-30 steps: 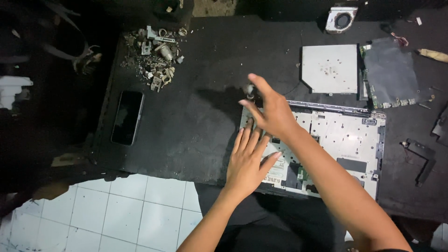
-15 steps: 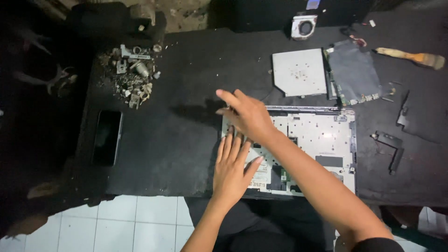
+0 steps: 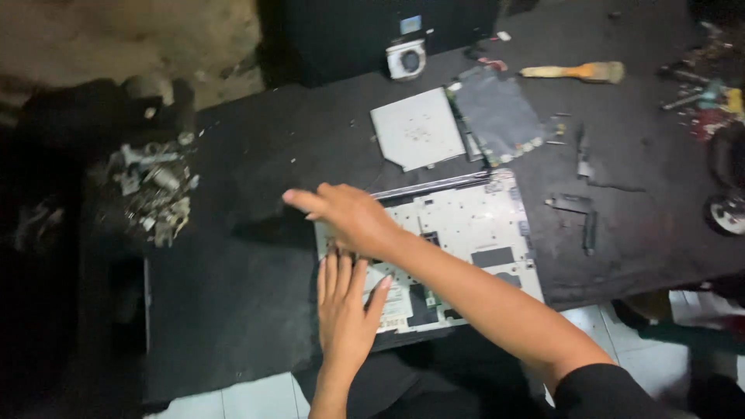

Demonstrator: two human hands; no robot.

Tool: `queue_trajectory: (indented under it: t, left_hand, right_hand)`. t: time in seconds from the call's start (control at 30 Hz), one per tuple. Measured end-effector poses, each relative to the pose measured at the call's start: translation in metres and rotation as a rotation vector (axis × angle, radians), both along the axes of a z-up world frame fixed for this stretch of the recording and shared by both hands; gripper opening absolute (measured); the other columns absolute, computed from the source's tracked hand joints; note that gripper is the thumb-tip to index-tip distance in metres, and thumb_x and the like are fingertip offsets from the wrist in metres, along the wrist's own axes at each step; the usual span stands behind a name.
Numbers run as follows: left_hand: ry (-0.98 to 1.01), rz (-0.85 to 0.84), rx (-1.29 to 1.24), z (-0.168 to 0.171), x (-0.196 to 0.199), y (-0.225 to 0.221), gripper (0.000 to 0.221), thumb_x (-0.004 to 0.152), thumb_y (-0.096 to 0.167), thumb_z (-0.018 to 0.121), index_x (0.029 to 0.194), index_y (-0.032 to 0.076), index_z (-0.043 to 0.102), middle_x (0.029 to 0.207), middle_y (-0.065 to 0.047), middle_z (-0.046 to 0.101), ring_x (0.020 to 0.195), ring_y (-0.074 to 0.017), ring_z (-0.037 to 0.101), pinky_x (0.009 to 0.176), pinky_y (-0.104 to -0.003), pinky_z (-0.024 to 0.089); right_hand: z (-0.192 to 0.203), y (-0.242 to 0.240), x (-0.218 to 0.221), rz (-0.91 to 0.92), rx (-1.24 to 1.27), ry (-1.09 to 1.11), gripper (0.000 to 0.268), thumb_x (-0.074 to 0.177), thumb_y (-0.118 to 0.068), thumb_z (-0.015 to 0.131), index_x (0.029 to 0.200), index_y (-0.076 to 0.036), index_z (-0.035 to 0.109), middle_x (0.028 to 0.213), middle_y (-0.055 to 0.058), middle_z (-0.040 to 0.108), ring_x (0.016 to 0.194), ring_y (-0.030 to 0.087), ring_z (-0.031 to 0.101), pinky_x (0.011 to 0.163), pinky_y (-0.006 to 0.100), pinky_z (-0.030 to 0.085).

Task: Disassembling a laptop on a workbench using a screwdriver to remove internal components.

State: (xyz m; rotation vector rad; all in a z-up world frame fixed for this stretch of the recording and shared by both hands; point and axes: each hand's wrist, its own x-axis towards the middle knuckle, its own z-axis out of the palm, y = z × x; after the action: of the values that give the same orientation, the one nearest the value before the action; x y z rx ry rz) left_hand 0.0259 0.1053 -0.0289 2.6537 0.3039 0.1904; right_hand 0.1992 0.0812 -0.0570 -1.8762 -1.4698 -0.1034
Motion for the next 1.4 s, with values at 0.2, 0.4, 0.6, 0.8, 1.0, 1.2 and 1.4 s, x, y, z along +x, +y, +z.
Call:
queue_trajectory:
  t: [0.2, 0.4, 0.6, 0.8, 1.0, 1.2, 1.4]
  left_hand:
    - [0.028, 0.011, 0.035, -0.011, -0.002, 0.002, 0.066, 0.102, 0.051, 0.047, 0.154, 0.010, 0.043, 0.166, -0.013, 0.030, 0.153, -0.0364, 0.023, 0.125, -0.052, 0.017]
    - [0.030, 0.020, 0.040, -0.011, 0.000, 0.001, 0.064, 0.102, 0.050, 0.047, 0.152, 0.011, 0.046, 0.164, -0.012, 0.036, 0.152, -0.0367, 0.027, 0.125, -0.052, 0.015]
    - [0.003, 0.015, 0.053, -0.013, -0.001, 0.001, 0.065, 0.101, 0.048, 0.050, 0.154, 0.010, 0.044, 0.165, -0.014, 0.033, 0.154, -0.0355, 0.024, 0.126, -0.051, 0.016]
    - [-0.003, 0.019, 0.064, -0.008, 0.001, 0.000, 0.062, 0.101, 0.049, 0.050, 0.147, 0.008, 0.051, 0.162, -0.012, 0.039, 0.154, -0.0342, 0.027, 0.125, -0.052, 0.019]
    - [0.018, 0.018, 0.061, -0.019, -0.001, 0.003, 0.066, 0.100, 0.050, 0.050, 0.154, 0.011, 0.044, 0.165, -0.012, 0.034, 0.154, -0.0354, 0.024, 0.126, -0.052, 0.015]
    - [-0.008, 0.011, 0.042, -0.011, 0.001, 0.001, 0.057, 0.101, 0.048, 0.049, 0.139, 0.006, 0.056, 0.160, -0.013, 0.042, 0.153, -0.0357, 0.027, 0.125, -0.053, 0.017]
    - [-0.024, -0.004, 0.068, -0.016, -0.001, 0.003, 0.061, 0.102, 0.050, 0.048, 0.145, 0.006, 0.052, 0.161, -0.014, 0.039, 0.152, -0.0367, 0.028, 0.126, -0.053, 0.018]
  right_hand:
    - [-0.002, -0.009, 0.000, -0.008, 0.037, -0.002, 0.074, 0.104, 0.006, 0.067, 0.161, -0.024, 0.032, 0.081, 0.004, 0.042, 0.069, 0.022, 0.043, 0.061, 0.038, 0.036]
    - [-0.003, -0.004, -0.004, -0.039, -0.040, -0.043, 0.087, 0.095, 0.007, 0.072, 0.161, -0.027, 0.026, 0.083, 0.004, 0.041, 0.061, 0.022, 0.038, 0.050, 0.038, 0.030]
    - [-0.005, -0.004, -0.004, -0.012, 0.032, -0.001, 0.099, 0.090, 0.017, 0.070, 0.166, -0.024, 0.020, 0.083, 0.003, 0.039, 0.068, 0.021, 0.035, 0.060, 0.038, 0.031]
    - [-0.002, -0.008, -0.006, 0.004, 0.103, 0.062, 0.078, 0.106, 0.008, 0.066, 0.165, -0.025, 0.026, 0.083, 0.004, 0.041, 0.064, 0.023, 0.038, 0.057, 0.039, 0.034]
    - [-0.004, -0.003, -0.009, -0.025, 0.057, -0.031, 0.091, 0.102, 0.021, 0.057, 0.168, -0.027, 0.019, 0.085, 0.003, 0.034, 0.066, 0.019, 0.028, 0.060, 0.038, 0.027]
    - [-0.006, -0.005, -0.007, -0.002, 0.043, -0.015, 0.093, 0.094, 0.018, 0.060, 0.166, -0.026, 0.022, 0.083, 0.002, 0.036, 0.065, 0.019, 0.030, 0.058, 0.038, 0.028]
    - [-0.011, -0.003, -0.010, -0.032, 0.104, -0.024, 0.091, 0.098, 0.018, 0.065, 0.166, -0.025, 0.022, 0.087, 0.003, 0.040, 0.067, 0.019, 0.031, 0.060, 0.037, 0.030]
